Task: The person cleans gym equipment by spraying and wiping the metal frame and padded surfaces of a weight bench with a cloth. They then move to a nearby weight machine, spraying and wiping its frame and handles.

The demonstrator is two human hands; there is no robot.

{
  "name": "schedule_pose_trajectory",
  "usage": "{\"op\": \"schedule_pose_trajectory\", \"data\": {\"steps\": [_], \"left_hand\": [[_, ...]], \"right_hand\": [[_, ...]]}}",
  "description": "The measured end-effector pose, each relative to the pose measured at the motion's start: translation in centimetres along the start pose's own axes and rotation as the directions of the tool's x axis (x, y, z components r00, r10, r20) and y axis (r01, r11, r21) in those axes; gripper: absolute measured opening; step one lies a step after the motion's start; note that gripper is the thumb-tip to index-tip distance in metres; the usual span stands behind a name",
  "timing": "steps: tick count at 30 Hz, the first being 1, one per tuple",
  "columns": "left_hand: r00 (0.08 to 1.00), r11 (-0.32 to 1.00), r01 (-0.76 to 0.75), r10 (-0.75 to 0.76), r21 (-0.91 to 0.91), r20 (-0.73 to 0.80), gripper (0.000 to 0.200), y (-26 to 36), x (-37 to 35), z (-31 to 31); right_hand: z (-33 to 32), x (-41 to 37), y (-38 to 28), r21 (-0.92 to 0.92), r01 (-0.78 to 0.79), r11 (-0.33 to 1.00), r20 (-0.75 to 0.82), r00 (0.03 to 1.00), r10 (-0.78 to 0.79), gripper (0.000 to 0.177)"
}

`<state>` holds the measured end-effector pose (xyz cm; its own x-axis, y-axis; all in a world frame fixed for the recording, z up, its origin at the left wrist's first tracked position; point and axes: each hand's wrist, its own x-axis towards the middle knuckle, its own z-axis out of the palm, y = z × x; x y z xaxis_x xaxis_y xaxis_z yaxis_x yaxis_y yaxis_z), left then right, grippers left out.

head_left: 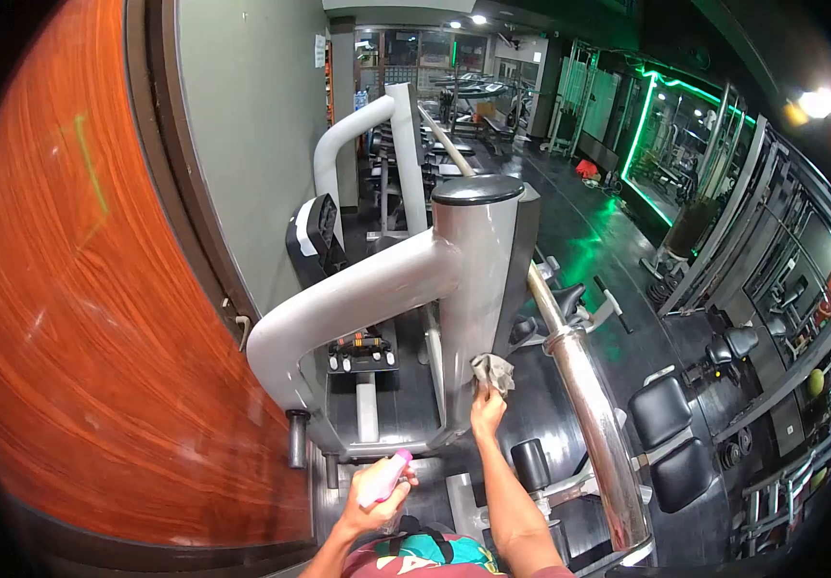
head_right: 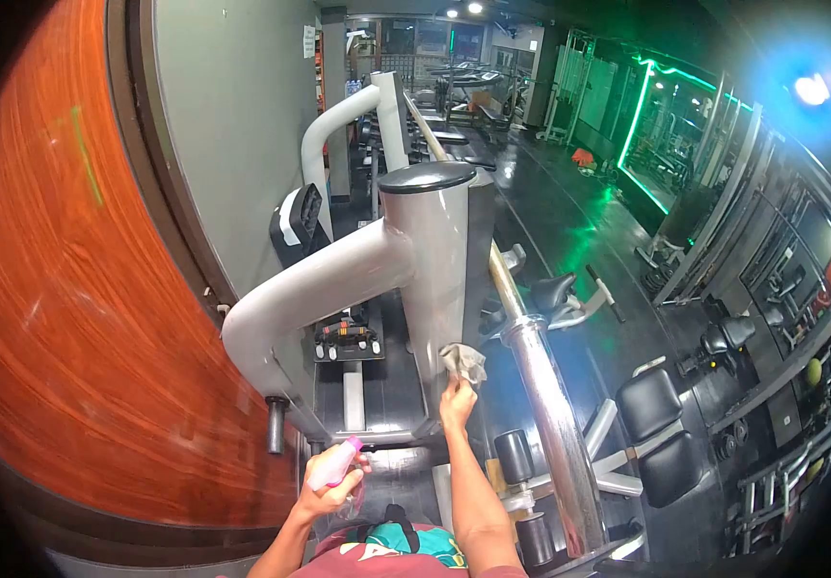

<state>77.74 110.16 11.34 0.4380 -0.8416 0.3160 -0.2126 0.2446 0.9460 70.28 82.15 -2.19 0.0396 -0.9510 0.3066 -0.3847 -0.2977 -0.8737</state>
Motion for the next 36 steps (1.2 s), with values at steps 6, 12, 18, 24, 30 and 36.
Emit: {"op": "schedule_pose_trajectory", "data": {"steps": [6,12,18,24,30,36], "left_hand": [[0.988,0.986,0.155,-0.155,-0.054,0.015,0.022,1.2,-0.3,-0.2],[0.992,0.986,-0.121,0.115,0.118,0.054,0.022,1.7,0.8,-1.6],[0.989,0.976,-0.143,0.146,0.165,-0.005,0.025,0.7,0.3,-2.6],[0.998,0.991,-0.065,0.065,0.120,0.006,0.027,1.0,-0.1,-2.5],[0.995,0.991,-0.098,0.098,0.092,0.004,0.027,1.3,0.4,-2.0],[0.991,0.984,-0.131,0.132,0.119,0.002,0.026,1.1,0.9,-1.8]], "right_hand": [[-2.3,-0.6,-5.8,0.131,0.003,0.991,0.008,1.000,-0.004,0.031],[-6.0,2.7,-18.8,0.204,0.632,0.748,-0.360,0.759,-0.543,0.024],[-6.2,9.2,-26.7,-0.138,0.853,0.504,-0.354,0.433,-0.829,0.044],[-1.5,7.4,-17.2,-0.023,0.742,0.670,-0.238,0.647,-0.725,0.027],[-2.8,-0.6,-5.3,0.031,-0.031,0.999,0.146,0.989,0.026,0.021],[-4.9,-0.6,-10.9,0.875,-0.290,0.386,0.234,0.954,0.187,0.035]]}}
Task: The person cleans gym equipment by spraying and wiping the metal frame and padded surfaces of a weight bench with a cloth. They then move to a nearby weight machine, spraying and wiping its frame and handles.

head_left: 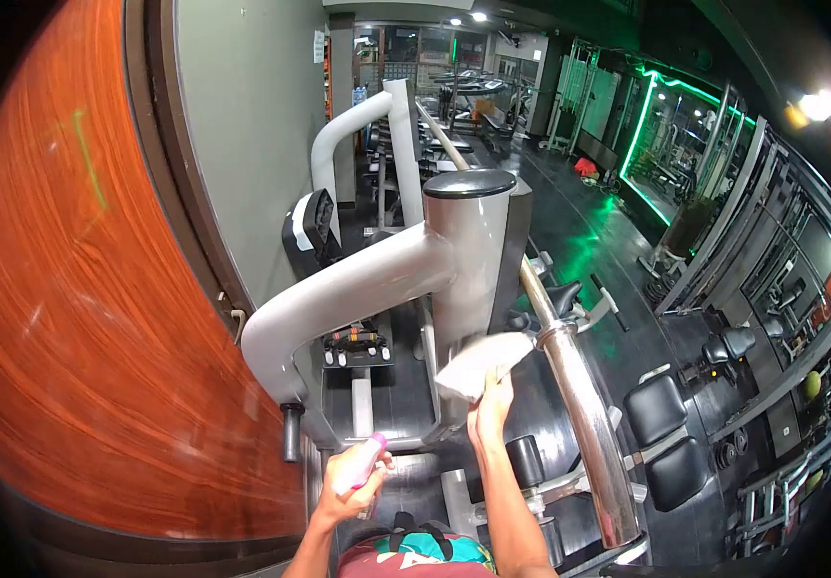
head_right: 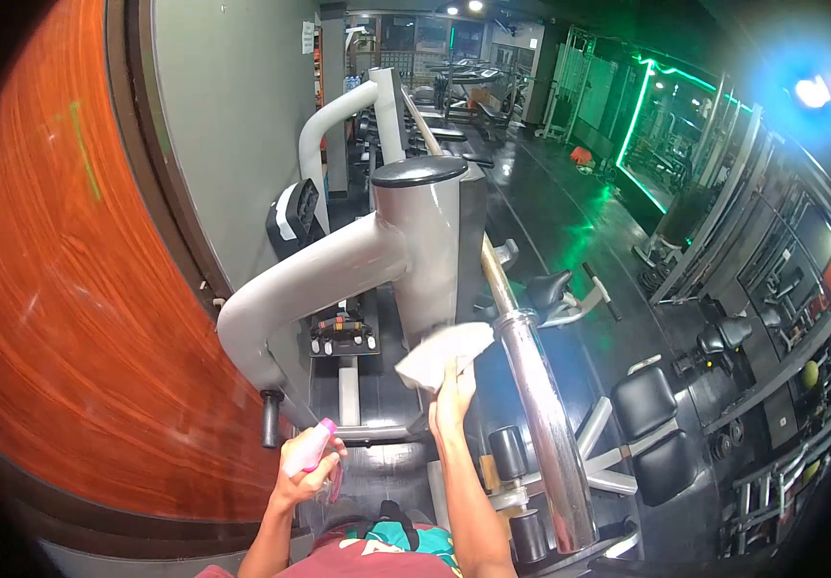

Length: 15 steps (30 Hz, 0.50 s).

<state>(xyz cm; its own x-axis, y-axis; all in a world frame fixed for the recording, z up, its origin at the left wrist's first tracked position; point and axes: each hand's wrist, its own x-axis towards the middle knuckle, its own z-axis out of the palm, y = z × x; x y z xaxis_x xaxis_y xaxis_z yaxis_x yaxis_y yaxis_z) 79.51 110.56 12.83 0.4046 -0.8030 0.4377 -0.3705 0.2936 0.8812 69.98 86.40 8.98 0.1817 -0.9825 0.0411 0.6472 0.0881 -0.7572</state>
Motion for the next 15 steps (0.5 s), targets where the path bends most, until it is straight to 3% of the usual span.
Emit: {"op": "schedule_pose_trajectory", "data": {"steps": [1,3,5,6,7,9,11,13,15], "left_hand": [[1.000,1.000,0.001,-0.001,0.000,0.001,0.026,0.0,0.0,0.1],[1.000,0.999,0.016,-0.017,-0.034,-0.012,0.025,0.0,0.1,0.2],[1.000,1.000,0.008,-0.008,-0.030,-0.011,0.025,0.1,0.1,0.0],[1.000,1.000,-0.001,0.001,-0.029,-0.012,0.024,0.2,0.2,-0.2],[1.000,1.000,0.002,-0.003,-0.027,-0.012,0.024,0.4,0.1,-0.3],[0.993,0.990,0.119,-0.121,-0.077,-0.017,0.024,0.8,0.0,-0.4],[0.990,0.987,0.137,-0.139,-0.090,-0.015,0.024,0.8,0.0,-0.4],[0.988,0.983,0.154,-0.156,-0.102,-0.016,0.024,0.7,0.0,-0.6],[0.985,0.978,0.167,-0.171,-0.122,-0.026,0.025,0.6,-0.1,-0.6]], "right_hand": [[1.8,-0.1,-1.6,0.000,0.000,1.000,-0.002,1.000,0.000,0.035],[5.3,-0.1,-4.5,-0.164,0.207,0.964,0.083,0.977,-0.196,0.032],[9.8,-0.6,-8.1,-0.191,0.428,0.883,0.161,0.901,-0.402,0.033],[11.3,0.1,-9.6,-0.363,0.703,0.612,0.281,0.708,-0.648,0.037],[12.4,1.1,-10.7,-0.464,0.855,0.230,0.443,0.449,-0.776,0.042],[14.0,4.0,-11.3,-0.446,0.887,-0.117,0.627,0.217,-0.748,0.055],[14.9,5.7,-10.3,-0.470,0.877,-0.101,0.723,0.316,-0.614,0.055],[13.8,7.3,-7.8,-0.459,0.866,-0.197,0.756,0.265,-0.598,0.044],[12.3,7.5,-5.3,-0.445,0.876,-0.186,0.706,0.215,-0.675,0.036]]}}
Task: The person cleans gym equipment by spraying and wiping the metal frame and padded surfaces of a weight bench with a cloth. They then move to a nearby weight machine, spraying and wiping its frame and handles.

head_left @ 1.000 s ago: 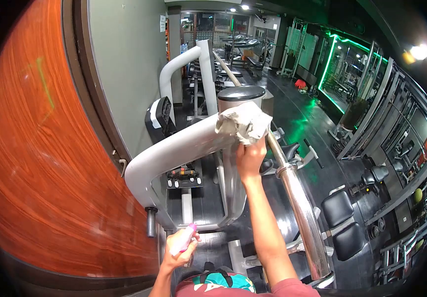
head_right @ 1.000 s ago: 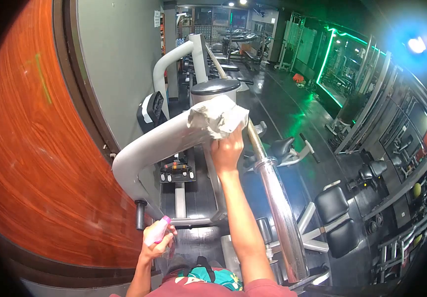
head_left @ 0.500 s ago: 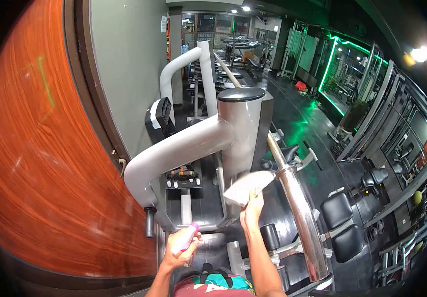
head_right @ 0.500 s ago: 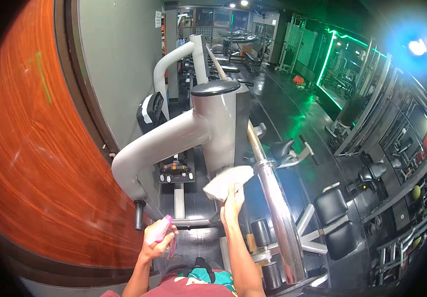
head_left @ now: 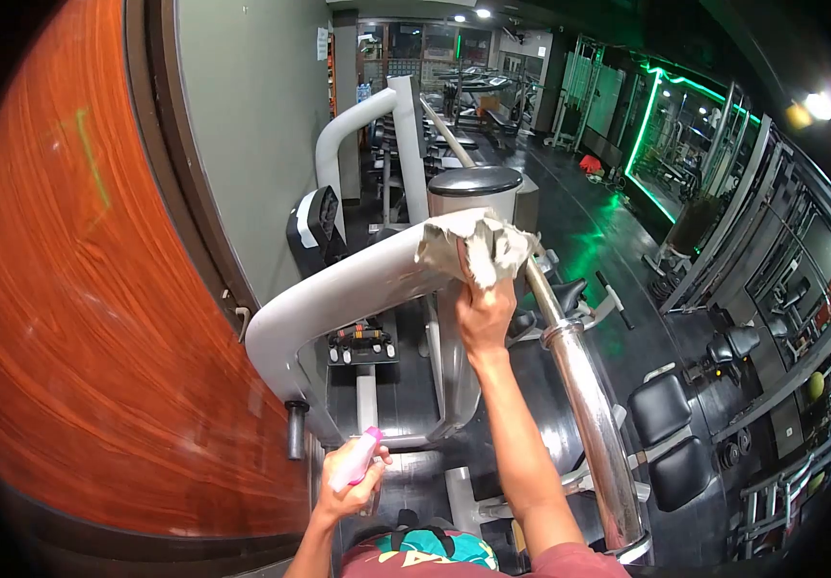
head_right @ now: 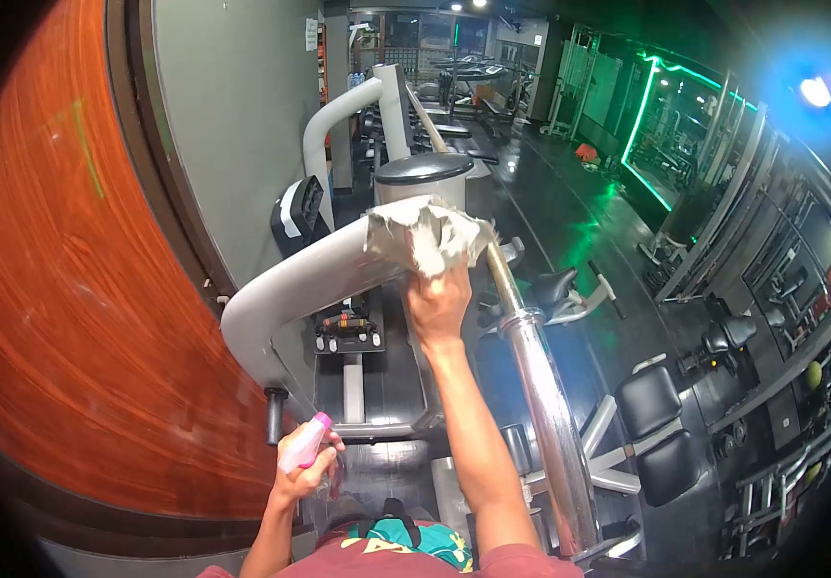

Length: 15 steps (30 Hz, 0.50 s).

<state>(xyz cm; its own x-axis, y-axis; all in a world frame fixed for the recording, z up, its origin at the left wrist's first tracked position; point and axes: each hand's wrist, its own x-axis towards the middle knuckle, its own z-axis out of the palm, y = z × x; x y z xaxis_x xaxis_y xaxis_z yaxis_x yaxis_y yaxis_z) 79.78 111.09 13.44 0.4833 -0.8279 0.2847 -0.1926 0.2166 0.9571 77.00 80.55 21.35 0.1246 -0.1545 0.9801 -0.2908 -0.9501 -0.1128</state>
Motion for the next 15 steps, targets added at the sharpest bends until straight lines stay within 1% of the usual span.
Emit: {"op": "schedule_pose_trajectory", "data": {"steps": [2,4,5,6,8,9,10,11,12,14,15], "left_hand": [[1.000,1.000,0.003,-0.003,-0.003,0.001,0.025,0.0,-0.1,0.0],[1.000,1.000,-0.001,0.001,-0.008,-0.003,0.025,-0.2,0.1,0.0],[0.999,0.998,-0.052,0.051,0.041,0.018,0.025,-0.4,0.3,-0.2],[0.994,0.991,-0.102,0.098,0.089,0.042,0.025,-0.5,0.4,-0.3],[0.992,0.989,-0.118,0.114,0.091,0.048,0.026,0.4,1.1,-0.2],[0.990,0.986,-0.136,0.131,0.091,0.058,0.026,1.0,1.5,-0.2],[0.989,0.986,-0.140,0.135,0.090,0.057,0.026,1.6,1.9,-0.3],[0.990,0.987,-0.139,0.135,0.082,0.048,0.027,2.2,2.2,-0.4],[0.990,0.988,-0.139,0.136,0.073,0.039,0.028,2.4,2.5,-0.5],[0.990,0.990,-0.133,0.131,0.055,0.042,0.030,2.4,2.8,-0.6],[0.990,0.989,-0.141,0.139,0.050,0.041,0.031,2.6,3.1,-0.6]], "right_hand": [[-0.5,-3.5,-0.1,0.063,-0.143,0.988,0.096,0.986,0.137,0.030],[0.0,-9.2,0.9,0.011,-0.165,0.986,0.102,0.981,0.163,0.024],[0.1,-13.0,1.4,-0.022,-0.258,0.966,0.210,0.944,0.256,0.023],[-0.2,-16.7,1.7,-0.066,-0.345,0.936,0.312,0.884,0.348,0.023],[-1.1,-21.7,1.9,-0.110,-0.435,0.894,0.388,0.809,0.442,0.033],[-2.2,-22.1,1.2,-0.070,-0.591,0.804,0.442,0.704,0.556,0.034],[-3.3,-21.7,0.4,-0.039,-0.726,0.687,0.498,0.581,0.643,0.035],[-4.4,-20.0,-1.0,0.063,-0.899,0.434,0.529,0.399,0.749,0.037],[-4.4,-21.0,-0.9,0.180,-0.852,0.492,0.448,0.516,0.730,0.037],[-5.1,-17.0,-3.0,0.321,-0.854,0.410,0.308,0.503,0.807,0.038],[-5.0,-15.6,-2.7,0.325,-0.767,0.554,0.204,0.628,0.751,0.039]]}}
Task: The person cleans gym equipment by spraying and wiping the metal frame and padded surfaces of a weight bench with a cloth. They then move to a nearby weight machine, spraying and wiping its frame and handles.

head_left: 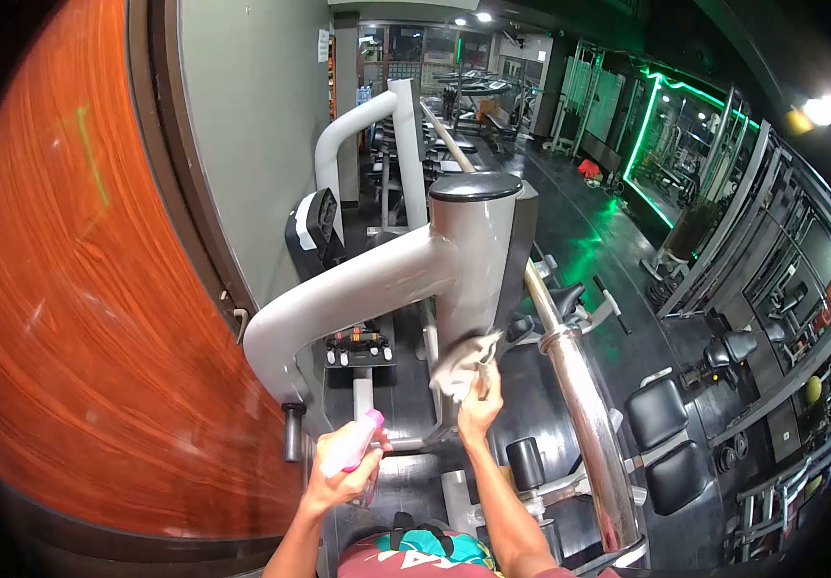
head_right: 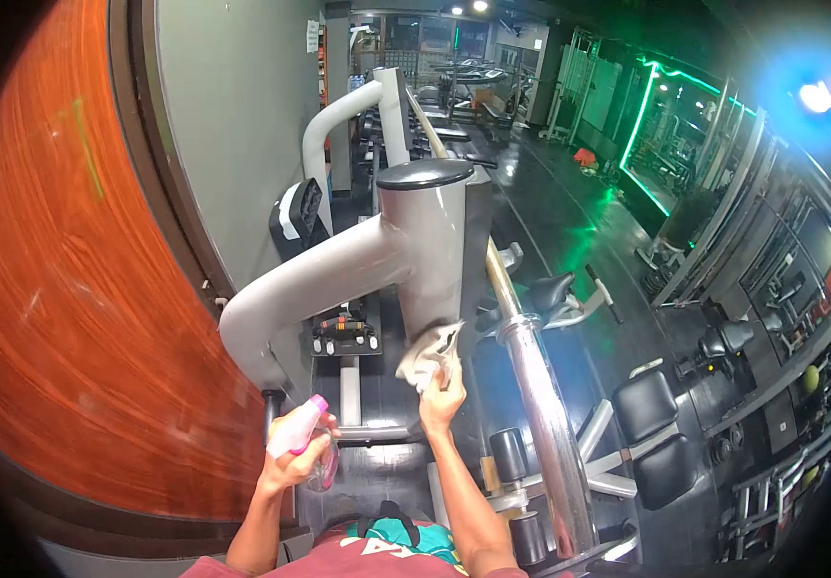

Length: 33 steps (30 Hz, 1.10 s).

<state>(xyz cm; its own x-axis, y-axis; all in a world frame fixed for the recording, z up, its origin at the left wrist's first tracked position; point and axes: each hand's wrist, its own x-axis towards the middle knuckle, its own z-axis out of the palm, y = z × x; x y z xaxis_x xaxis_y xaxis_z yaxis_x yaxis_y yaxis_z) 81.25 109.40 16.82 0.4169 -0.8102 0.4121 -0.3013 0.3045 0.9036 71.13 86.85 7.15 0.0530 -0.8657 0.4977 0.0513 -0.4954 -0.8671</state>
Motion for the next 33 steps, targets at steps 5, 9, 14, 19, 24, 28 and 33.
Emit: {"op": "schedule_pose_trajectory", "data": {"steps": [5,9,14,19,24,28,33], "left_hand": [[0.997,0.996,-0.067,0.065,0.062,0.034,0.034,-0.4,0.7,0.4],[0.994,0.994,-0.102,0.101,0.044,0.030,0.037,-1.2,0.7,0.9],[0.997,0.998,-0.069,0.069,0.009,0.028,0.035,-1.5,0.7,1.0],[1.000,1.000,-0.014,0.014,-0.026,0.012,0.032,-2.1,0.6,1.4],[0.999,0.998,0.029,-0.028,-0.061,0.024,0.030,-2.5,0.4,1.7],[0.998,0.997,0.054,-0.051,-0.059,0.046,0.027,-2.3,0.5,1.7],[0.998,0.998,0.048,-0.047,-0.034,0.048,0.027,-2.0,0.6,1.5]], "right_hand": [[2.2,8.8,-9.2,-0.138,0.643,0.753,-0.073,0.752,-0.655,0.057],[5.0,15.0,-14.3,-0.359,0.731,0.580,0.137,0.656,-0.742,0.069],[4.8,11.7,-6.6,-0.399,0.697,0.596,0.189,0.698,-0.691,0.070],[1.3,3.9,3.9,-0.522,0.495,0.695,0.305,0.869,-0.390,0.071],[-1.2,1.0,2.4,-0.064,-0.126,0.990,0.155,0.979,0.135,0.045],[0.0,5.3,-6.8,-0.047,0.393,0.918,-0.122,0.910,-0.396,0.047],[3.3,15.2,-14.7,-0.298,0.627,0.719,-0.059,0.740,-0.670,0.060]]}}
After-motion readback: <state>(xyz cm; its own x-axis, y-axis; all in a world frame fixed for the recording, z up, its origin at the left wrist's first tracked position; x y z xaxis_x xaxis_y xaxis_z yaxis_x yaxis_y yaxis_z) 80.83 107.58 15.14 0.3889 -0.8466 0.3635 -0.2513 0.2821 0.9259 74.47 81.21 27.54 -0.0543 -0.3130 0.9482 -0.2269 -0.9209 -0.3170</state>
